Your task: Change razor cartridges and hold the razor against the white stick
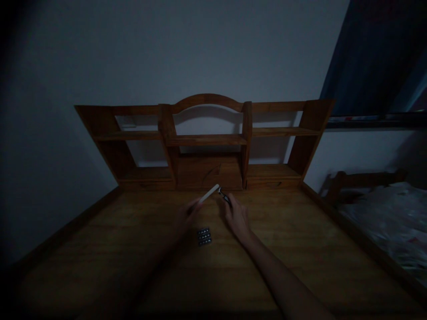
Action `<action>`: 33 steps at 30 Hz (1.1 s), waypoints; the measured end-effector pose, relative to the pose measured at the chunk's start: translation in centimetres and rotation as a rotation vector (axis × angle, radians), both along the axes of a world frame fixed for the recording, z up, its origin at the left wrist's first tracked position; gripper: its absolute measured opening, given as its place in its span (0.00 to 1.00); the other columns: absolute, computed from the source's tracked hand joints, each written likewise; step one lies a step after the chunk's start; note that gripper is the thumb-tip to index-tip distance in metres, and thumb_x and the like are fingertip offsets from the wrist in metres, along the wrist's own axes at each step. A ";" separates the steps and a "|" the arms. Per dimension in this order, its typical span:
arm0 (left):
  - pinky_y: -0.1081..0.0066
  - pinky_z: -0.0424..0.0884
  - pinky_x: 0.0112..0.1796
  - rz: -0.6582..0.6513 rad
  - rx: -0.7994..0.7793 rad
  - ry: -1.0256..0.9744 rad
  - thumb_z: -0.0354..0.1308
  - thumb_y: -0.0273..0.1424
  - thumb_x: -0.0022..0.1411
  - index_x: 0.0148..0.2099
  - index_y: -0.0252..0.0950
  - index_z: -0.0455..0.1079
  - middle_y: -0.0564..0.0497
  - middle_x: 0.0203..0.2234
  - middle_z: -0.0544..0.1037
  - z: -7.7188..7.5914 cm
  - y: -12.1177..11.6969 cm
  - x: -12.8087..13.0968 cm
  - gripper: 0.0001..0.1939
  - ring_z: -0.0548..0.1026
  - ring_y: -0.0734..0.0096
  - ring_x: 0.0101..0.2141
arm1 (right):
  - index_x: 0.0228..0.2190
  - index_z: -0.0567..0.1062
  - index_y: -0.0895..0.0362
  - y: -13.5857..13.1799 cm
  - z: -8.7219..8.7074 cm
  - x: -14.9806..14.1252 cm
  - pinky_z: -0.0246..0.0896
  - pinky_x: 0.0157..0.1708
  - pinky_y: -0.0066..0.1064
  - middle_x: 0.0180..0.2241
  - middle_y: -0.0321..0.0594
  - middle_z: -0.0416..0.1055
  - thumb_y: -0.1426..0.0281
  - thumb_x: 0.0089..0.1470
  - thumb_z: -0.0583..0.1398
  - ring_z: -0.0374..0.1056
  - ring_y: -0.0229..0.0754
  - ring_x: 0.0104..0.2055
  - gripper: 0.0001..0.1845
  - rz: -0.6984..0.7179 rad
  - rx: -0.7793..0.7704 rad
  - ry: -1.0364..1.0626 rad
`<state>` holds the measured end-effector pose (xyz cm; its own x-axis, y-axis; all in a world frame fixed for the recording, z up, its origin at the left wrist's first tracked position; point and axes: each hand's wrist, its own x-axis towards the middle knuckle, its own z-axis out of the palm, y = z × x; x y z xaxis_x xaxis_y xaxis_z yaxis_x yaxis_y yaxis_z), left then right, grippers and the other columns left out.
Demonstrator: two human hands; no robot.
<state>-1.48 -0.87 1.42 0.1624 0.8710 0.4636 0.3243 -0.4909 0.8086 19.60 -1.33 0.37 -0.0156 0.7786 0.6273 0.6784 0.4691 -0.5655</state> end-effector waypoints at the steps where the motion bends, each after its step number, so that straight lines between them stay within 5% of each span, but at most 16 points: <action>1: 0.60 0.70 0.51 0.014 -0.005 -0.003 0.50 0.43 0.66 0.54 0.37 0.72 0.50 0.47 0.78 0.0 0.0 0.0 0.21 0.75 0.60 0.48 | 0.45 0.70 0.55 0.0 0.0 0.0 0.63 0.39 0.34 0.40 0.45 0.75 0.68 0.62 0.50 0.71 0.48 0.41 0.14 -0.004 0.001 0.001; 33: 0.58 0.69 0.51 0.009 -0.070 0.020 0.49 0.44 0.65 0.51 0.39 0.73 0.49 0.47 0.78 -0.6 0.5 0.0 0.21 0.75 0.60 0.48 | 0.42 0.70 0.53 0.4 -0.7 0.0 0.61 0.33 0.32 0.33 0.41 0.75 0.62 0.62 0.50 0.71 0.47 0.34 0.13 -0.045 -0.090 0.111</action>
